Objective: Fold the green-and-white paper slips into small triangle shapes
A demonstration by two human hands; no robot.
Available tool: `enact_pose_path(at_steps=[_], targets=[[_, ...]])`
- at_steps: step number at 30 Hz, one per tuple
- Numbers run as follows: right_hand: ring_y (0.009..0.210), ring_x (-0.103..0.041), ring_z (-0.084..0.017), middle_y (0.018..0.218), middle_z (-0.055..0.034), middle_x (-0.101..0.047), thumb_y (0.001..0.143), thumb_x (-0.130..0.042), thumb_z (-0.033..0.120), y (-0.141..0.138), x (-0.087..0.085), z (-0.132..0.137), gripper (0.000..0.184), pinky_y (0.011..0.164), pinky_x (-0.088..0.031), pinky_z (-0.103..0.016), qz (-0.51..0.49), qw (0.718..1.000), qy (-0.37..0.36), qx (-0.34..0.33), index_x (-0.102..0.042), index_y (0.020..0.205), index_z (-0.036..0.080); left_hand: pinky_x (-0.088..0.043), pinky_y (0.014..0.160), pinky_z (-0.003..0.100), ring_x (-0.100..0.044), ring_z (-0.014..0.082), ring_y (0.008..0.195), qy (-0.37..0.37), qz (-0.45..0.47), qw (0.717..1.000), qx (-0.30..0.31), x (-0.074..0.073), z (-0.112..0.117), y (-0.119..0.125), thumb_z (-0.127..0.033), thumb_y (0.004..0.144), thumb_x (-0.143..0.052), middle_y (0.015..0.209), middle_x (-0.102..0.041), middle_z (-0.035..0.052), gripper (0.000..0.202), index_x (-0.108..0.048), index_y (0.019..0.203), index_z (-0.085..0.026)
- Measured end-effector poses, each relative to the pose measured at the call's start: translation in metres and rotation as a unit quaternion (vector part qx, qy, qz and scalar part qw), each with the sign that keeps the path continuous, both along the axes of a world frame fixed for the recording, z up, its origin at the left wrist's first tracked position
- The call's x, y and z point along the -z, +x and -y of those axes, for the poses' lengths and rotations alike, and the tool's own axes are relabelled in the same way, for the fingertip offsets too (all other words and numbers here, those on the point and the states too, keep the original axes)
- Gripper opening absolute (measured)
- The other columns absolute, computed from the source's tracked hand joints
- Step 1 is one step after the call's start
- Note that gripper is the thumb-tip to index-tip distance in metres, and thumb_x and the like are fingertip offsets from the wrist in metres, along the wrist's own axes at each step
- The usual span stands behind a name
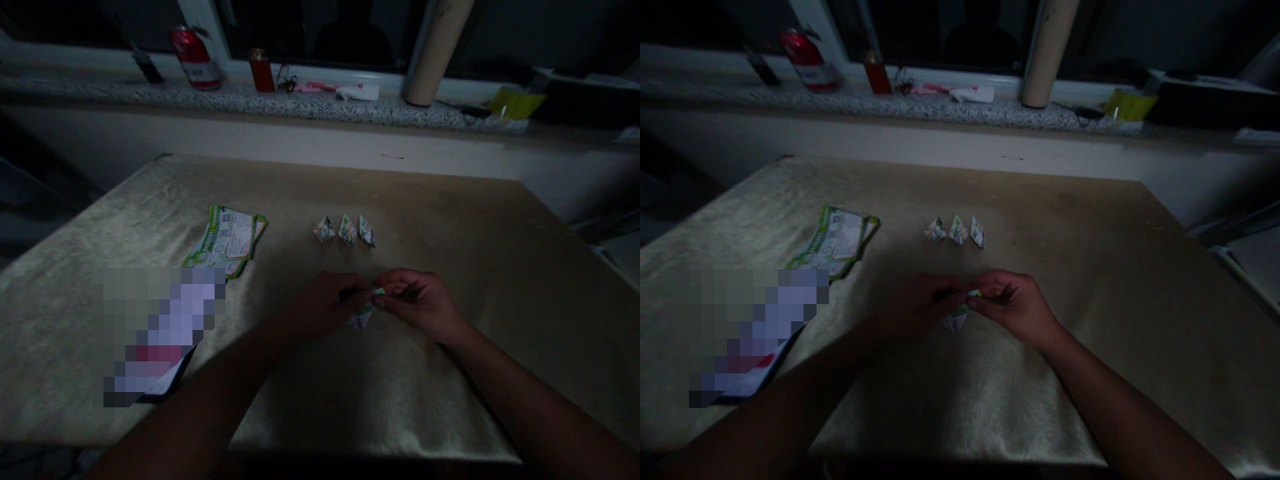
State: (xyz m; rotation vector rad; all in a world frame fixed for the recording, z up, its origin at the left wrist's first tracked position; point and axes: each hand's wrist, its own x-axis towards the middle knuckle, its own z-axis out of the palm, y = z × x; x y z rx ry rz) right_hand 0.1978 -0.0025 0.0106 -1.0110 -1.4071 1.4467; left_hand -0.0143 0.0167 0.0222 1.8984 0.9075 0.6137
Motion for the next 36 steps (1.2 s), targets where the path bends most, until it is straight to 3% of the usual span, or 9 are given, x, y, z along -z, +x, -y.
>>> enact_pose_path(at_steps=[5, 12, 21, 36], targets=[[0.069, -0.07, -0.016, 0.074, -0.0051, -0.075, 0.085, -0.074, 0.036, 0.0069, -0.0023, -0.0018, 0.021, 0.068, -0.055, -0.028, -0.071, 0.997, -0.022, -0.031, -0.077, 0.09, 0.017, -0.039, 0.056, 0.019, -0.052, 0.0087, 0.06, -0.092, 0.086, 0.992, -0.01, -0.0041, 0.003, -0.0032, -0.043, 0.094, -0.056, 0.072, -0.065, 0.0001, 0.034, -0.07, 0.089, -0.013], [0.065, -0.069, -0.014, 0.071, -0.0047, -0.075, 0.082, -0.079, 0.035, 0.0031, -0.001, 0.0004, 0.02, 0.065, -0.056, -0.026, -0.08, 0.993, -0.013, -0.09, -0.078, 0.087, 0.015, -0.043, 0.061, 0.021, -0.057, 0.0101, 0.065, -0.123, 0.1, 0.987, 0.032, -0.0067, 0.0063, -0.0049, -0.042, 0.094, -0.058, 0.082, -0.073, 0.0064, 0.035, -0.073, 0.09, -0.011], [0.063, -0.068, -0.013, 0.07, -0.0043, -0.075, 0.082, -0.078, 0.033, 0.0022, -0.0075, 0.0043, 0.017, 0.062, -0.056, -0.024, -0.001, 0.997, 0.058, -0.057, -0.078, 0.085, 0.016, -0.034, 0.053, 0.019, -0.047, 0.0075, 0.056, -0.033, 0.063, 0.997, 0.006, -0.0091, 0.0078, -0.0038, -0.037, 0.092, -0.057, 0.063, -0.056, -0.0025, 0.031, -0.069, 0.08, -0.012], [0.052, -0.052, -0.01, 0.059, -0.0008, -0.062, 0.085, -0.07, 0.037, -0.0021, -0.007, 0.0077, 0.025, 0.049, -0.041, -0.022, 0.114, 0.989, 0.094, -0.027, -0.066, 0.072, 0.016, -0.03, 0.055, 0.019, -0.048, 0.0076, 0.054, 0.11, -0.032, 0.993, 0.022, -0.0104, 0.0074, -0.0014, -0.03, 0.093, -0.054, 0.06, -0.054, -0.004, 0.025, -0.064, 0.077, -0.014]])
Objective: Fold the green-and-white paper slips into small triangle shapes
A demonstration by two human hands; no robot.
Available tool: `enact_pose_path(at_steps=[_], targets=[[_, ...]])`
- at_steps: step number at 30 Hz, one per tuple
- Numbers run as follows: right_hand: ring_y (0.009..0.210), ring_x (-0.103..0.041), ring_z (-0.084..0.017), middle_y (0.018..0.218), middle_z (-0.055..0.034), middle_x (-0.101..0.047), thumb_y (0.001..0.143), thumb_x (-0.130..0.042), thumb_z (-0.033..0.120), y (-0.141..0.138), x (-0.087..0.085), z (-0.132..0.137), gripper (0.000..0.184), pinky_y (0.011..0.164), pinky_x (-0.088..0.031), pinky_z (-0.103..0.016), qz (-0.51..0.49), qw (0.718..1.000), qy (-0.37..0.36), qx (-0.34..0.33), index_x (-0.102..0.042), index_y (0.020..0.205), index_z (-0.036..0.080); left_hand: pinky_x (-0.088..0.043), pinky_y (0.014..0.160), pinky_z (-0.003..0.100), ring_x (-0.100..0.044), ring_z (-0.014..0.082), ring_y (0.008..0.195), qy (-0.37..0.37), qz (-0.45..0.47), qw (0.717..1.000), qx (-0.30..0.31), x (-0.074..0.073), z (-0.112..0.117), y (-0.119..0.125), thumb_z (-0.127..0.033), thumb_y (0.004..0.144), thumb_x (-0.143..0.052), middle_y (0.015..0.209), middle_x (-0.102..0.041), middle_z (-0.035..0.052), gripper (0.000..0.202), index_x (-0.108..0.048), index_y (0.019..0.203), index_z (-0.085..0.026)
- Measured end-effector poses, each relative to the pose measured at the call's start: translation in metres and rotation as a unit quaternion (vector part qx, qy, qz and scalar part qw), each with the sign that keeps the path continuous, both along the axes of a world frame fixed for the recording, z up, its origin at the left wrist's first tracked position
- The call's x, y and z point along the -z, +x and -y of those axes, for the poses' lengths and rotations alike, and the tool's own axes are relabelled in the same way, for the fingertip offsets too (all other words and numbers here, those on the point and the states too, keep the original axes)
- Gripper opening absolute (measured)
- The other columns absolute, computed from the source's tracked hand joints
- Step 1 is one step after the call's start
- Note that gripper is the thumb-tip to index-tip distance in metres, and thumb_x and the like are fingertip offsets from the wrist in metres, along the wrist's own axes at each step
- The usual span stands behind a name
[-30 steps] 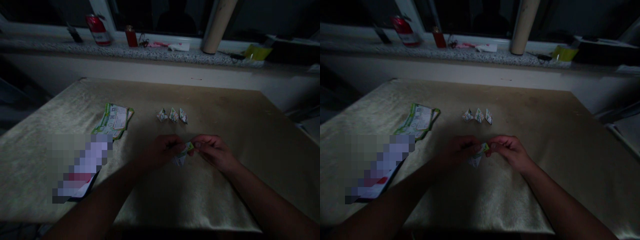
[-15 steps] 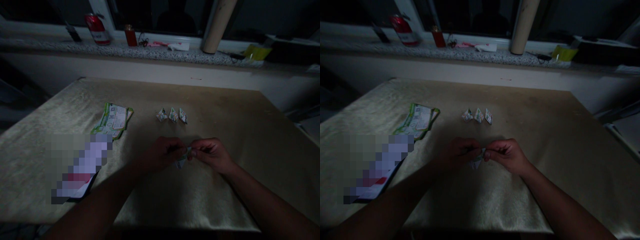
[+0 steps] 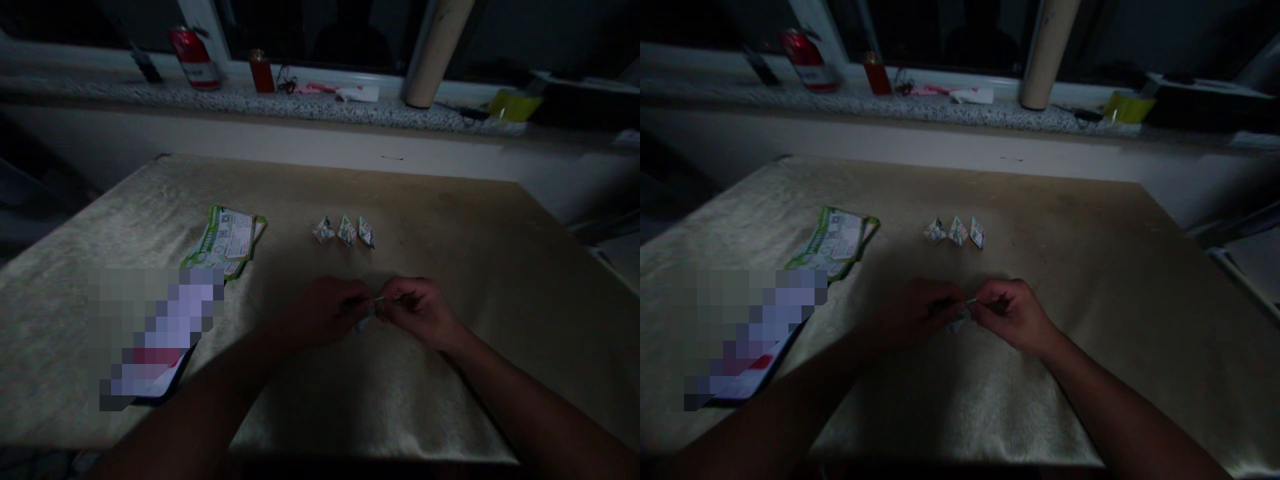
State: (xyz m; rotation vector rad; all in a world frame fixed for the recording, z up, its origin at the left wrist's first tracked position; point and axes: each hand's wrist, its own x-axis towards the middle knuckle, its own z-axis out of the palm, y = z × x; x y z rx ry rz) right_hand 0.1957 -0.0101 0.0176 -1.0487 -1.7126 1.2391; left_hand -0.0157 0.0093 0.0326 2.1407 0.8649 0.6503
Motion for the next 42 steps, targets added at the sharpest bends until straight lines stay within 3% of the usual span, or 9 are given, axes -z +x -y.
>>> enact_pose_path(at_steps=[9, 13, 16, 21, 35, 42], targets=[[0.051, -0.045, -0.009, 0.057, 0.0015, -0.055, 0.089, -0.064, 0.042, 0.0, 0.002, 0.001, 0.032, 0.048, -0.035, -0.021, 0.013, 1.0, 0.005, -0.006, -0.06, 0.07, 0.017, -0.028, 0.053, 0.02, -0.042, 0.0076, 0.054, -0.044, 0.018, 0.999, 0.017, 0.001, 0.0, 0.001, -0.034, 0.093, -0.052, 0.058, -0.047, -0.0049, 0.032, -0.058, 0.07, -0.014], [0.049, -0.044, -0.009, 0.055, 0.0012, -0.054, 0.097, -0.052, 0.046, -0.002, 0.001, 0.001, 0.043, 0.047, -0.034, -0.021, 0.011, 0.999, 0.009, -0.042, -0.058, 0.065, 0.017, -0.031, 0.054, 0.02, -0.043, 0.0081, 0.057, -0.094, 0.059, 0.994, 0.024, 0.0, 0.001, 0.003, -0.038, 0.095, -0.05, 0.062, -0.047, -0.0042, 0.033, -0.06, 0.074, -0.014], [0.047, -0.039, -0.008, 0.052, 0.003, -0.047, 0.1, -0.045, 0.047, -0.005, -0.001, 0.003, 0.048, 0.046, -0.03, -0.021, 0.01, 0.999, 0.018, -0.048, -0.055, 0.063, 0.018, -0.032, 0.053, 0.02, -0.041, 0.0083, 0.057, -0.139, 0.079, 0.987, 0.027, 0.001, 0.001, 0.003, -0.041, 0.095, -0.049, 0.063, -0.046, -0.004, 0.035, -0.06, 0.076, -0.013], [0.05, -0.03, -0.008, 0.056, 0.0058, -0.035, 0.098, -0.048, 0.048, -0.01, -0.003, 0.007, 0.044, 0.046, -0.025, -0.021, 0.006, 0.999, 0.007, -0.042, -0.046, 0.065, 0.019, -0.031, 0.051, 0.02, -0.04, 0.0079, 0.056, -0.179, 0.095, 0.979, 0.022, 0.001, 0.002, 0.004, -0.044, 0.092, -0.052, 0.061, -0.043, -0.0043, 0.037, -0.056, 0.071, -0.014], [0.059, -0.042, -0.011, 0.064, 0.0023, -0.047, 0.089, -0.065, 0.046, -0.005, 0.007, 0.008, 0.033, 0.053, -0.035, -0.023, -0.031, 0.998, -0.039, -0.042, -0.054, 0.073, 0.019, -0.031, 0.05, 0.019, -0.04, 0.0078, 0.055, -0.175, 0.119, 0.977, -0.005, 0.006, 0.003, 0.003, -0.044, 0.091, -0.055, 0.059, -0.045, -0.0036, 0.036, -0.059, 0.072, -0.013], [0.051, -0.047, -0.009, 0.061, 0.002, -0.057, 0.087, -0.07, 0.042, -0.007, 0.001, 0.003, 0.026, 0.049, -0.037, -0.021, -0.091, 0.995, -0.045, 0.02, -0.063, 0.079, 0.018, -0.034, 0.051, 0.019, -0.043, 0.0079, 0.056, -0.236, 0.161, 0.958, -0.025, 0.008, -0.001, 0.001, -0.047, 0.091, -0.056, 0.061, -0.047, -0.0039, 0.037, -0.061, 0.075, -0.014]])
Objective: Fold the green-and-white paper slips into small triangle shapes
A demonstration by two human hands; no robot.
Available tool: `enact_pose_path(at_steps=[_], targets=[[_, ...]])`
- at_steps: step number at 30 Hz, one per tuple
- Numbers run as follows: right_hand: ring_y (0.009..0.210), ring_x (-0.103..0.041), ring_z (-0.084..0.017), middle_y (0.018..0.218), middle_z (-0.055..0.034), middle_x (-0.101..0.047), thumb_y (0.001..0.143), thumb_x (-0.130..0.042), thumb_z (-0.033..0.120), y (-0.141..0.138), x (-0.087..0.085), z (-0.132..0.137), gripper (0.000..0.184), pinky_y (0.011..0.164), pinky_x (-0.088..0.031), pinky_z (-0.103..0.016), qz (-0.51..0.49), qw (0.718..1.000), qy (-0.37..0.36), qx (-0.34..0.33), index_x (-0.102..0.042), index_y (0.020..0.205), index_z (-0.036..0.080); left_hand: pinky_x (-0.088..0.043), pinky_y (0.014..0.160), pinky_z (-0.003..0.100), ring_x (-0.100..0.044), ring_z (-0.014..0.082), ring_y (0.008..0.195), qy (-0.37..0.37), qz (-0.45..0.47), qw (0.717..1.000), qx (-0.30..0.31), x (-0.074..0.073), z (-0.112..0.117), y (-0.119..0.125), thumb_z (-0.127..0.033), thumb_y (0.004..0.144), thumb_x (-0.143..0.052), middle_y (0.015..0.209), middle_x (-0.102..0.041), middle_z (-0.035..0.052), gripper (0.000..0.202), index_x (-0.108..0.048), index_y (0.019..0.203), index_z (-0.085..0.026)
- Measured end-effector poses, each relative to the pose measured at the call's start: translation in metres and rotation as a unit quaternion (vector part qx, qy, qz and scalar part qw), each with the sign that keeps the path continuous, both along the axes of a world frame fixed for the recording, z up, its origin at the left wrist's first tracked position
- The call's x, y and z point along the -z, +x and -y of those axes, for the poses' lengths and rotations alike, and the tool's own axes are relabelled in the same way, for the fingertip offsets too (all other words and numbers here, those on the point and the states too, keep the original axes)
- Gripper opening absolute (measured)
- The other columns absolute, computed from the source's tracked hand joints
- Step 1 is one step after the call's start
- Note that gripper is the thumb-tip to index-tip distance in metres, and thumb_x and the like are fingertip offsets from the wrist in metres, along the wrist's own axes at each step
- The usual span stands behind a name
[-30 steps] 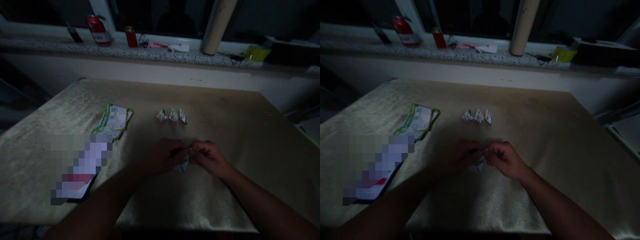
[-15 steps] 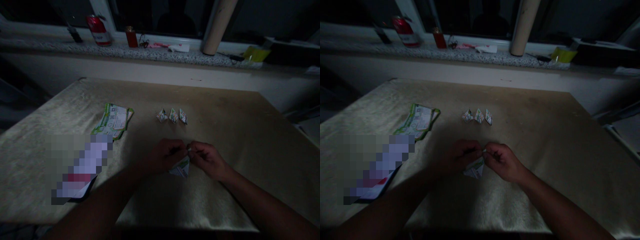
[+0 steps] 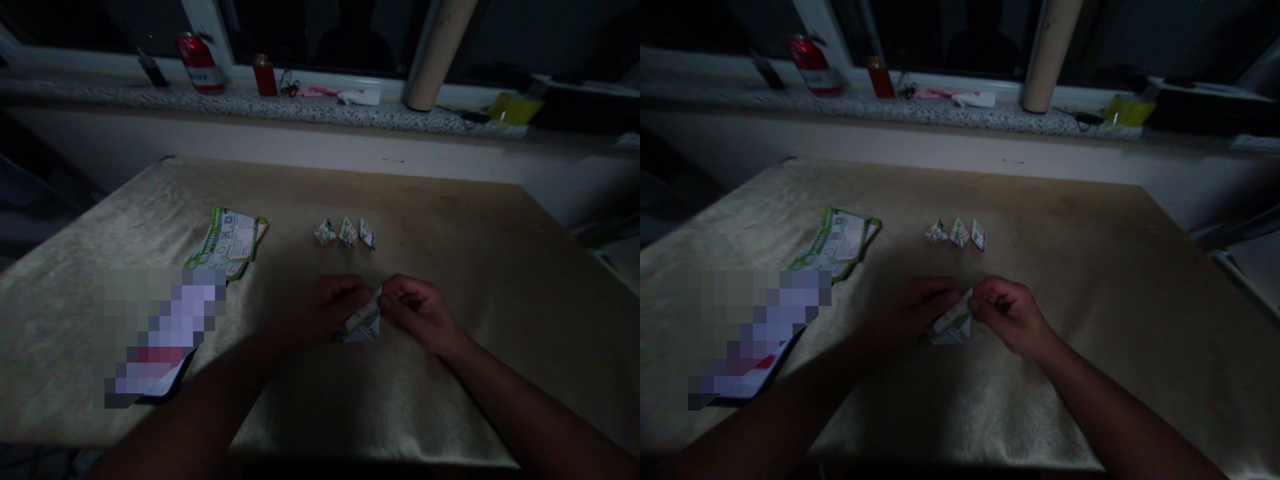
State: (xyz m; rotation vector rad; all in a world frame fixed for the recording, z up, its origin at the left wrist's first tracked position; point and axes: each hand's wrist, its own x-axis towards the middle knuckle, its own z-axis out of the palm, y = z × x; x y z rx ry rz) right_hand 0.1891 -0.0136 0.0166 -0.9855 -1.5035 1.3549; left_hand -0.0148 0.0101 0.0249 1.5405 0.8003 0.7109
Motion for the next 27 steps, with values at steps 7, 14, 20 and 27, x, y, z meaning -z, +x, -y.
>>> enact_pose_path(at_steps=[7, 14, 20, 27], targets=[[0.047, -0.048, -0.01, 0.058, 0.0016, -0.059, 0.086, -0.07, 0.043, 0.005, -0.001, -0.002, 0.026, 0.044, -0.036, -0.021, 0.015, 0.994, 0.055, 0.089, -0.066, 0.081, 0.018, -0.047, 0.052, 0.024, -0.061, 0.0131, 0.055, -0.173, 0.08, 0.979, 0.067, 0.009, -0.004, 0.0, -0.06, 0.088, -0.055, 0.078, -0.069, 0.0065, 0.048, -0.063, 0.098, -0.014], [0.054, -0.058, -0.011, 0.065, -0.0006, -0.066, 0.088, -0.069, 0.033, 0.006, 0.003, -0.004, 0.016, 0.05, -0.044, -0.022, 0.042, 0.987, 0.105, 0.117, -0.068, 0.087, 0.018, -0.028, 0.043, 0.017, -0.041, 0.0064, 0.047, -0.213, 0.051, 0.976, 0.002, 0.011, 0.0, 0.001, -0.058, 0.084, -0.061, 0.059, -0.049, -0.0048, 0.043, -0.058, 0.087, -0.015], [0.053, -0.06, -0.01, 0.064, 0.0003, -0.068, 0.088, -0.069, 0.026, 0.005, 0.003, -0.004, 0.008, 0.05, -0.046, -0.02, 0.041, 0.984, 0.127, 0.116, -0.069, 0.089, 0.018, -0.026, 0.044, 0.02, -0.034, 0.0068, 0.047, -0.174, 0.024, 0.984, -0.003, 0.016, -0.002, 0.0, -0.063, 0.087, -0.051, 0.058, -0.042, -0.0054, 0.048, -0.054, 0.077, -0.016], [0.054, -0.062, -0.011, 0.064, 0.0001, -0.069, 0.085, -0.071, 0.023, 0.004, -0.001, -0.003, 0.004, 0.051, -0.048, -0.02, 0.046, 0.981, 0.151, 0.117, -0.07, 0.085, 0.019, -0.028, 0.047, 0.021, -0.034, 0.0071, 0.051, -0.131, 0.03, 0.991, 0.01, 0.012, -0.002, -0.002, -0.053, 0.089, -0.055, 0.062, -0.042, -0.0056, 0.039, -0.059, 0.081, -0.016]])
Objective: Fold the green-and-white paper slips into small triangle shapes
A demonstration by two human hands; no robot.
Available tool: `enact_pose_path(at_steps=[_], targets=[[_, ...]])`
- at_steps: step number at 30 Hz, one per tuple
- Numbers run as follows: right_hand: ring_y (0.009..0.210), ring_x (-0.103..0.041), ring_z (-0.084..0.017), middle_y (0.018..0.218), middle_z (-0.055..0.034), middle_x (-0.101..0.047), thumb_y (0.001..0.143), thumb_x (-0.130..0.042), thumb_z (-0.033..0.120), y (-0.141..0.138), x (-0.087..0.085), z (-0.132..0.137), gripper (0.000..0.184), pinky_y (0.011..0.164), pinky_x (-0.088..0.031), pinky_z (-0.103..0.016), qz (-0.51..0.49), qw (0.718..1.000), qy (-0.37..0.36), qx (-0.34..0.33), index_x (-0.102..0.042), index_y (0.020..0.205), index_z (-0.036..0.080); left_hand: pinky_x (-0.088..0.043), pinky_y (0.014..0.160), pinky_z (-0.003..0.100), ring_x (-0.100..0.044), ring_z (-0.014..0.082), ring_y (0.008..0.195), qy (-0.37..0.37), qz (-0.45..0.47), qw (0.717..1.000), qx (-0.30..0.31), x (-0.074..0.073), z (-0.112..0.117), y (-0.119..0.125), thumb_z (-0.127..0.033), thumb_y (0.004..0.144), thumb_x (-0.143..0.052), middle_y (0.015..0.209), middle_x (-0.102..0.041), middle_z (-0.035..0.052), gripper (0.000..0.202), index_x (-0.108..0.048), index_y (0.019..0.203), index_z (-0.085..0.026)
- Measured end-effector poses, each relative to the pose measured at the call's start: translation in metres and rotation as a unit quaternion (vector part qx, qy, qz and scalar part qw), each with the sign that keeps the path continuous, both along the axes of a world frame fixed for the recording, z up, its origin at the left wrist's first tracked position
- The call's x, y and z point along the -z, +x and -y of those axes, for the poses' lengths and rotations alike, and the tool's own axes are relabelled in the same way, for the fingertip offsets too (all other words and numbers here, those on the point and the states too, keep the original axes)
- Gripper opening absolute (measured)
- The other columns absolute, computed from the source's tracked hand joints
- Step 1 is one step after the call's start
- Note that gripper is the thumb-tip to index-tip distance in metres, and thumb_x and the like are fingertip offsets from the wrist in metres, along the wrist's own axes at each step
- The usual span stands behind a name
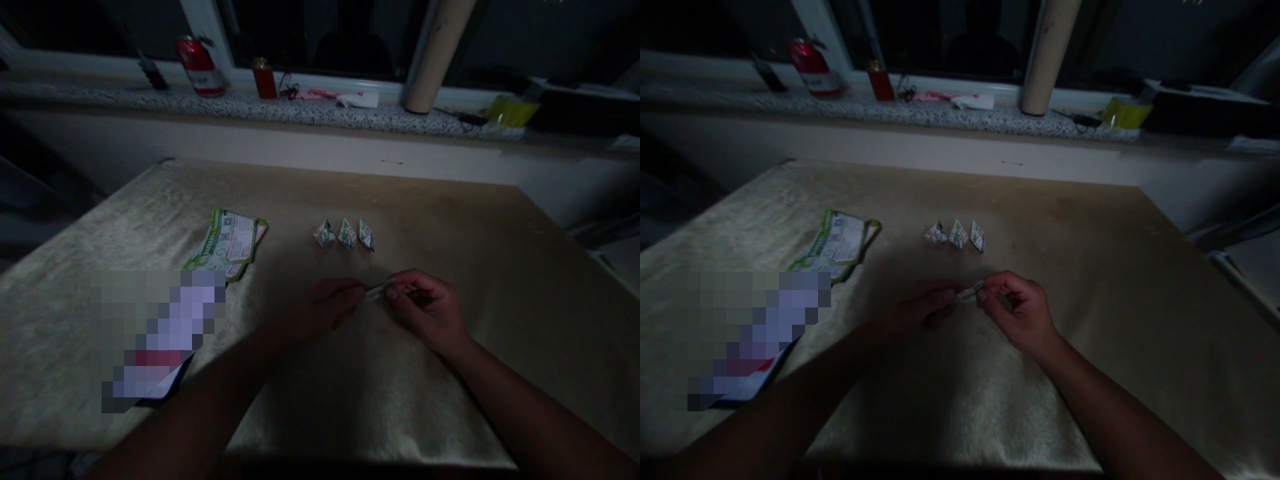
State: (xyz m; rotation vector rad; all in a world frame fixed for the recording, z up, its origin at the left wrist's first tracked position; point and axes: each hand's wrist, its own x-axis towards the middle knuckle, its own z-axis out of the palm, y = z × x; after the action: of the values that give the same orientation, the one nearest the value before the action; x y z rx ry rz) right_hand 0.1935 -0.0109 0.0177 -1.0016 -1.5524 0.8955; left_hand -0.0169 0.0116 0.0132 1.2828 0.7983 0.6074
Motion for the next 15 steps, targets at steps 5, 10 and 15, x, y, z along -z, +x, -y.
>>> enact_pose_path(at_steps=[5, 10, 15], targets=[[0.057, -0.066, -0.012, 0.067, -0.0011, -0.073, 0.084, -0.073, 0.022, 0.0018, -0.0006, 0.0017, 0.005, 0.054, -0.052, -0.02, 0.011, 1.0, 0.005, -0.002, -0.073, 0.088, 0.019, -0.037, 0.056, 0.023, -0.047, 0.0111, 0.059, 0.105, -0.052, 0.993, -0.02, -0.007, 0.0005, -0.0015, -0.044, 0.091, -0.055, 0.065, -0.054, -0.0029, 0.034, -0.07, 0.104, -0.016], [0.06, -0.07, -0.013, 0.071, -0.0019, -0.075, 0.085, -0.072, 0.023, 0.0043, -0.0024, 0.0, 0.009, 0.056, -0.055, -0.022, 0.027, 0.999, 0.036, -0.018, -0.076, 0.093, 0.02, -0.043, 0.063, 0.025, -0.058, 0.0147, 0.071, 0.181, -0.096, 0.978, -0.038, -0.0017, -0.0012, -0.0038, -0.041, 0.092, -0.054, 0.079, -0.067, 0.0013, 0.036, -0.067, 0.118, -0.019], [0.065, -0.071, -0.013, 0.077, -0.0025, -0.077, 0.086, -0.071, 0.02, 0.0054, -0.0055, -0.0028, 0.014, 0.06, -0.056, -0.023, 0.067, 0.995, 0.077, -0.024, -0.078, 0.098, 0.021, -0.048, 0.073, 0.029, -0.064, 0.0164, 0.08, 0.237, -0.161, 0.956, -0.061, -0.0016, -0.0004, -0.0026, -0.041, 0.095, -0.052, 0.093, -0.072, 0.0026, 0.034, -0.065, 0.119, -0.021]])
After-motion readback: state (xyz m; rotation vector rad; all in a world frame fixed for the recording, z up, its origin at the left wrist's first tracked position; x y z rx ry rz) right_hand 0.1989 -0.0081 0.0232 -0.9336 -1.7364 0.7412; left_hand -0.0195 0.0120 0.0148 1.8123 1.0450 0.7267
